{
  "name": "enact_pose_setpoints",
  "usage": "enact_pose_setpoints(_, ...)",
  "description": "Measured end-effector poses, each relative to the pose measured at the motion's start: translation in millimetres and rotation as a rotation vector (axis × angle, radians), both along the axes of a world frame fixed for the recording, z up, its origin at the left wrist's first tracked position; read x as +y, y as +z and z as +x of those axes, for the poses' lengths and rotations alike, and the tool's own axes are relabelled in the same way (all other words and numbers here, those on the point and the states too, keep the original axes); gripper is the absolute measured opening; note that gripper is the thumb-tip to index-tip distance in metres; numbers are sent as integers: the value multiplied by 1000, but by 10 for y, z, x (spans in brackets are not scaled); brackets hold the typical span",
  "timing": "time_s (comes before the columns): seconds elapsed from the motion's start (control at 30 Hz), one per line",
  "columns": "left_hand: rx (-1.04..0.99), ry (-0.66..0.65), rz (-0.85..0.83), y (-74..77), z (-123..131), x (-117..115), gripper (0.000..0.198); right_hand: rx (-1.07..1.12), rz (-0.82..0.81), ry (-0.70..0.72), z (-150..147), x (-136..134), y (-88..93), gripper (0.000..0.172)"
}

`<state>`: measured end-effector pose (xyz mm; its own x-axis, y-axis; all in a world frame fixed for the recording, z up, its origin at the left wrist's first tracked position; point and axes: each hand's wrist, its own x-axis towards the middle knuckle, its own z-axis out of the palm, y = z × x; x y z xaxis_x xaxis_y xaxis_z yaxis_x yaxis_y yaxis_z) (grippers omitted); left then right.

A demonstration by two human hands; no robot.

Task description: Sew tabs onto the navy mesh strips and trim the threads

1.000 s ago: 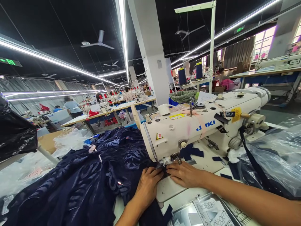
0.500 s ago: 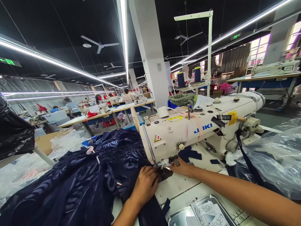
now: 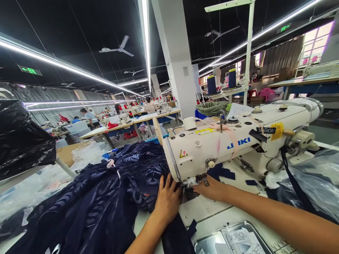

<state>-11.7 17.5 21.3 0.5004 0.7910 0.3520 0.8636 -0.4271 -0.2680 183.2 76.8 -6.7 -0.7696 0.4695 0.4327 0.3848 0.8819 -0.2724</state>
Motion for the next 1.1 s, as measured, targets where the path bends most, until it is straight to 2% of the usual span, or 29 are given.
enact_pose_setpoints(0.13,-6,-2,-16,14,6,-6,27,-46,81,-43,-20,12,-97,26)
enact_pose_setpoints(0.63,13,6,-64,14,20,108,27,-145,248,-207,-90,-16,-218,22)
enact_pose_setpoints(0.87,14,44,-137,43,57,147,28,-145,321,-292,-123,-101,-213,27)
enact_pose_setpoints(1.1,35,52,-156,35,56,181,38,-119,351,-346,-155,-109,-246,26)
